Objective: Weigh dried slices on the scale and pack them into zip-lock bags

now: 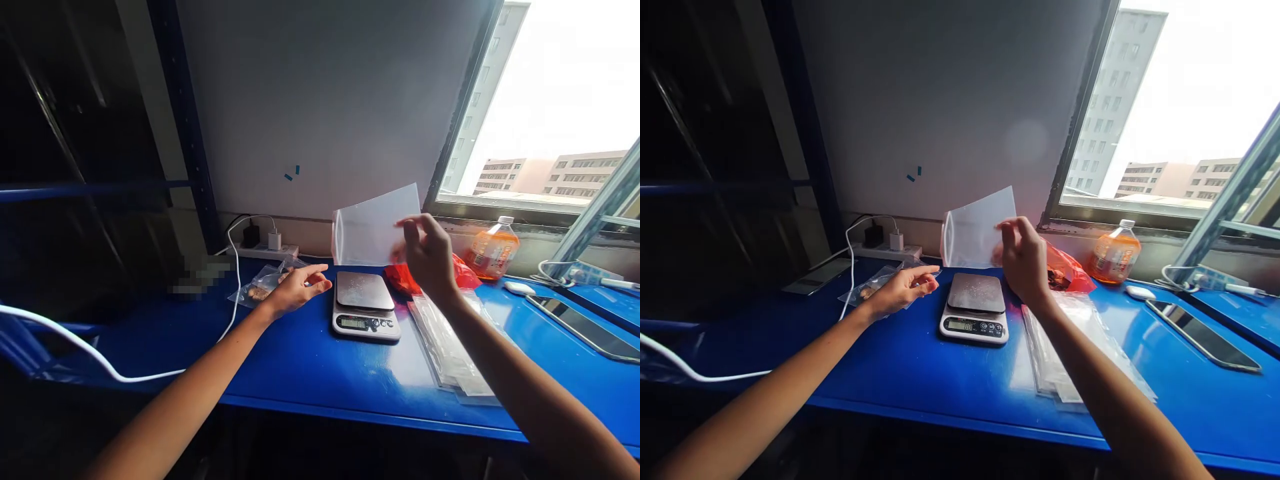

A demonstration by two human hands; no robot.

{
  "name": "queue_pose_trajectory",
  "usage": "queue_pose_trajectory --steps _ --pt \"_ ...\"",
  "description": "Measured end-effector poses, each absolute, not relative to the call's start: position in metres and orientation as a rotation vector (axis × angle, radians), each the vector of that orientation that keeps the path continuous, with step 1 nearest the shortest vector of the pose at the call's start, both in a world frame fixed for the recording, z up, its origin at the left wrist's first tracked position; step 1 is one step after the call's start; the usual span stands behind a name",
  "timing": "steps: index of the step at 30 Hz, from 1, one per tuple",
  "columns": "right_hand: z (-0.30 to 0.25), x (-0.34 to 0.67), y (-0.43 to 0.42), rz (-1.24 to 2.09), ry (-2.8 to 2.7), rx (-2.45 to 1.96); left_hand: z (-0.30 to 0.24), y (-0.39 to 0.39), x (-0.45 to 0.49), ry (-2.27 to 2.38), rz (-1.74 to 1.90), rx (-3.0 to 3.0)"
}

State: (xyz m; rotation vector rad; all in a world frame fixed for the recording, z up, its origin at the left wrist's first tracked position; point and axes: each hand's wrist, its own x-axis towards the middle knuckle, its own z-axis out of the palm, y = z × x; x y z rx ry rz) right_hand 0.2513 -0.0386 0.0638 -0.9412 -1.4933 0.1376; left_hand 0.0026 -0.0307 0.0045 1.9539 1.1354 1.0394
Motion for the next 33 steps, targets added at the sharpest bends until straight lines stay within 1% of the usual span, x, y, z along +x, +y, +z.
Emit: queue_pose_trajectory --steps 3,6,8,11,15,19,21,22,23,24,27,29,30,31,33 --pt "0.031 0.228 -0.042 0.363 -1.44 -0.807 0.014 -0.039 0.003 0.964 1.001 1.757" --pt "0.007 0.222 -0.042 0.522 -1.455 -0.778 0.015 -0.04 0.001 0.957 1.175 1.575" --pt "0.0 0.225 -0.042 0.602 -1.454 -0.777 0.014 -0.037 -0.001 0.943 1.257 1.485" --pt "0.002 0.234 -0.039 0.77 -1.398 -0.722 0.013 -0.032 -0.006 0.939 1.299 1.477" --pt "0.011 0.249 -0.033 1.114 -1.379 -0.68 0.014 -0.028 -0.007 1.001 1.269 1.54" --pt "0.014 0.26 -0.034 1.505 -1.643 -0.619 0.013 -0.026 -0.007 1.283 1.218 1.768" --pt "0.015 0.26 -0.036 1.581 -1.825 -0.644 0.014 -0.026 -0.007 1.391 1.185 1.873" --pt "0.016 0.259 -0.038 1.529 -1.895 -0.685 0.015 -0.027 -0.008 1.399 1.167 1.898" --pt "0.018 0.257 -0.04 1.401 -1.94 -0.745 0.016 -0.028 -0.008 1.39 1.138 1.912" --pt "0.019 0.254 -0.042 1.2 -1.958 -0.824 0.017 -0.03 -0.008 1.375 1.074 1.945" --pt "0.019 0.24 -0.049 0.37 -1.953 -1.086 0.016 -0.037 -0.003 1.334 0.791 2.171" --pt "0.012 0.228 -0.054 -0.056 -2.043 -1.177 0.012 -0.042 0.004 1.304 0.661 2.385" --pt "0.007 0.221 -0.055 -0.17 -2.136 -1.182 0.009 -0.044 0.008 1.281 0.643 2.473" --pt "0.002 0.215 -0.057 -0.213 -2.241 -1.172 0.006 -0.046 0.012 1.256 0.657 2.531" --pt "-0.008 0.205 -0.058 -0.167 -2.393 -1.156 0.001 -0.048 0.017 1.216 0.711 2.583"
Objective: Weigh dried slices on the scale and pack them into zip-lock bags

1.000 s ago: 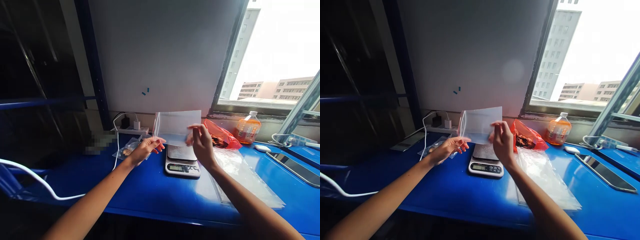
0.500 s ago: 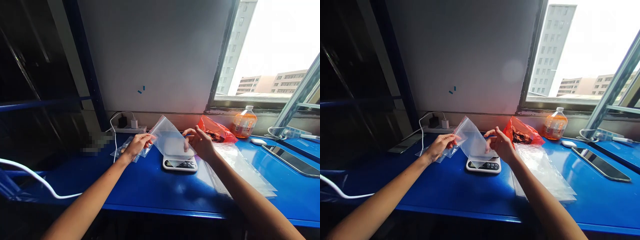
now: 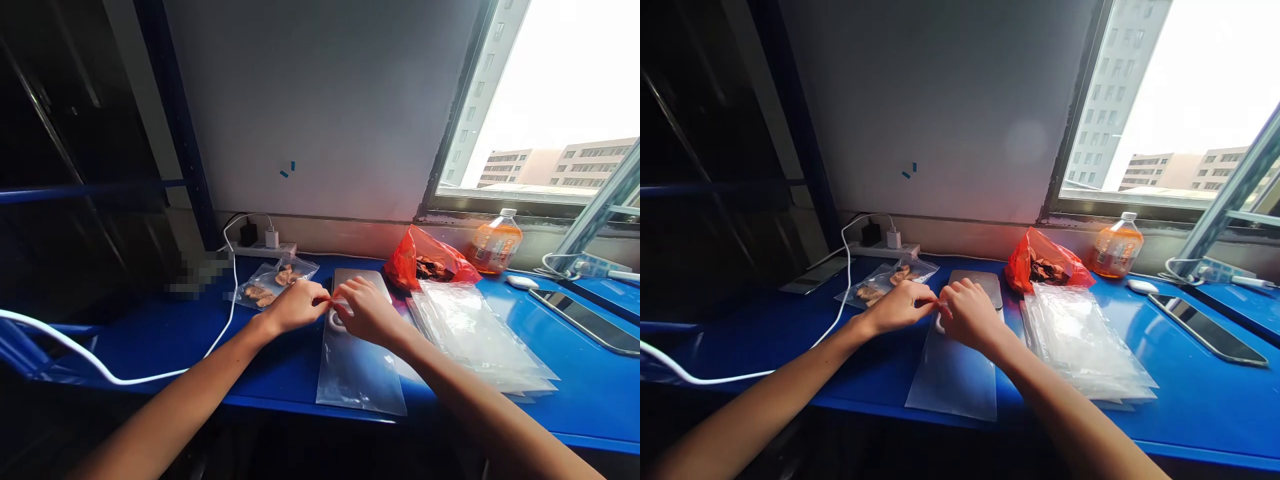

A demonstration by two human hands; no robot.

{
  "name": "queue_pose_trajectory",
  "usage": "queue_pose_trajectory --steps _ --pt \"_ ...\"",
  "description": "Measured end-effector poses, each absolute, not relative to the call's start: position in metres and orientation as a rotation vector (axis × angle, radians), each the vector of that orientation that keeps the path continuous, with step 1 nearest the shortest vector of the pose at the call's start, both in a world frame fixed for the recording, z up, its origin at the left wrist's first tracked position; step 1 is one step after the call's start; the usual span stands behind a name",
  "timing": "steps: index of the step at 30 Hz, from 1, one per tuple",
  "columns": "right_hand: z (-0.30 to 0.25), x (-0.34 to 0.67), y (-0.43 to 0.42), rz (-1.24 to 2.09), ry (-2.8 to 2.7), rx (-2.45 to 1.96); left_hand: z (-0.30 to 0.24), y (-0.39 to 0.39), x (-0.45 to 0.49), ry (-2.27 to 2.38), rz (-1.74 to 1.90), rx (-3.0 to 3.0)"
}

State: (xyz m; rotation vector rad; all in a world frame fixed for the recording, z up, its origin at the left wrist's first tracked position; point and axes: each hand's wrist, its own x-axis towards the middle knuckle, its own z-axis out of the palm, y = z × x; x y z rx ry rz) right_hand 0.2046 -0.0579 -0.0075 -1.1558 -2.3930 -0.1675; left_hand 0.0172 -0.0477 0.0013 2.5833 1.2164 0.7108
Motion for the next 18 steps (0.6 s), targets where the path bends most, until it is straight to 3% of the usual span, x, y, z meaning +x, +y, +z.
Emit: queue_pose_trajectory --steps 5,18 --pt "-0.015 0.197 -0.054 -0.039 -2.357 -1.14 0.001 -0.049 0.019 1.221 0.872 2.605" --pt "-0.011 0.202 -0.053 -0.103 -2.368 -1.124 0.009 -0.056 0.017 1.029 0.686 2.671"
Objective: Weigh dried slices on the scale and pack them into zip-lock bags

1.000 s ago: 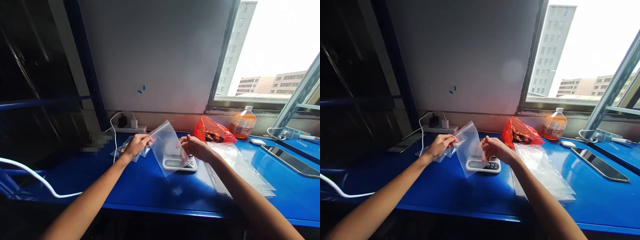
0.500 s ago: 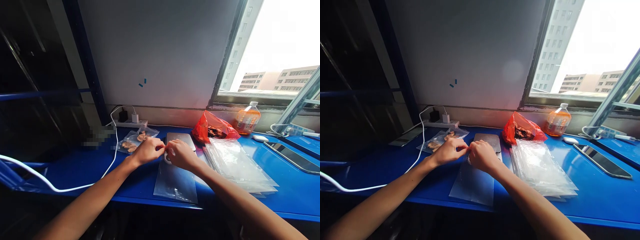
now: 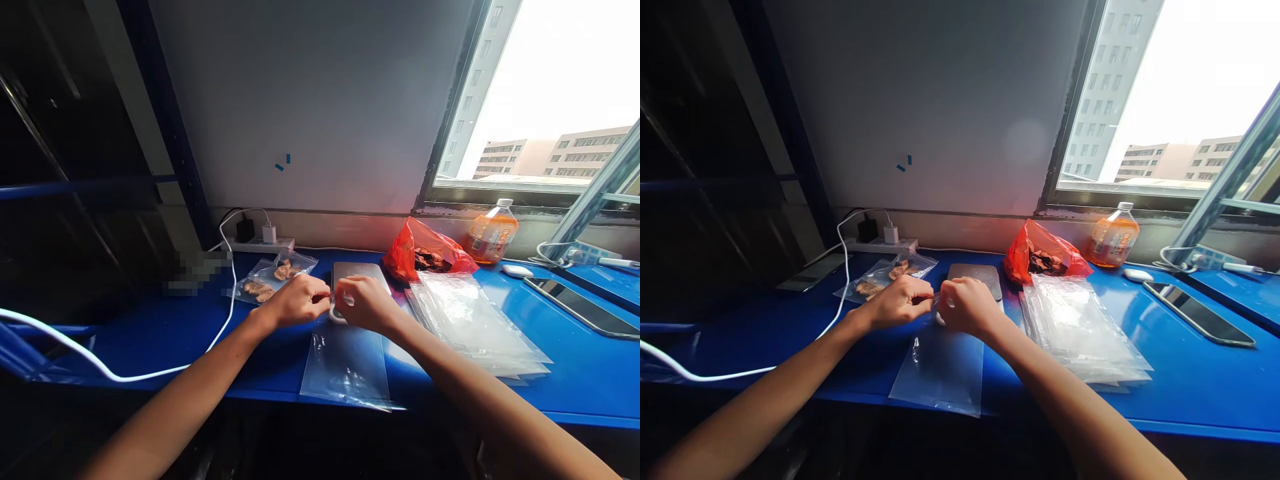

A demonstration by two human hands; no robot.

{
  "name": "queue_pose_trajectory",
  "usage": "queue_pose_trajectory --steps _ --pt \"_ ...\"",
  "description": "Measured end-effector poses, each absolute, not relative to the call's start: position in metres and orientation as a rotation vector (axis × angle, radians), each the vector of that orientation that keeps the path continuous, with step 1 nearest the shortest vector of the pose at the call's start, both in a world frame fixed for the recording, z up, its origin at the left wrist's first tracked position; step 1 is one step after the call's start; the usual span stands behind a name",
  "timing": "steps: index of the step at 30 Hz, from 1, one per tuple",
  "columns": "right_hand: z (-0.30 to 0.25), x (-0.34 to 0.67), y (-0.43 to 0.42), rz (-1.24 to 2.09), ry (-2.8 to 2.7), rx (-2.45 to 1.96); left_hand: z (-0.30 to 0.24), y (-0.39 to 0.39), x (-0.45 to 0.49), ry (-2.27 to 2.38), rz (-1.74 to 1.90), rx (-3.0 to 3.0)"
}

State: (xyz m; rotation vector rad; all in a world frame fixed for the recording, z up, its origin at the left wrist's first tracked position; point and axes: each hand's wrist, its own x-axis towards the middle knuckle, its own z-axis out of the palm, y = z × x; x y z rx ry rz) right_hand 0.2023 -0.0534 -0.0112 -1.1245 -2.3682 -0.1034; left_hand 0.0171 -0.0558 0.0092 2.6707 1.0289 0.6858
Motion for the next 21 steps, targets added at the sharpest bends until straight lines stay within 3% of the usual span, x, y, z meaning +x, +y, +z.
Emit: queue_pose_trajectory --steps 8,17,19,21 --pt "0.005 0.227 -0.046 -0.026 -2.225 -0.932 0.027 -0.06 0.009 0.881 0.74 2.368" --pt "0.015 0.277 -0.019 -0.079 -1.928 -1.18 0.033 -0.061 0.002 0.822 0.775 2.178" --pt "0.015 0.288 -0.016 0.032 -1.756 -1.249 0.034 -0.059 -0.001 0.847 0.868 2.151" --pt "0.015 0.288 -0.019 0.372 -1.654 -1.207 0.032 -0.055 -0.004 0.909 0.993 2.115"
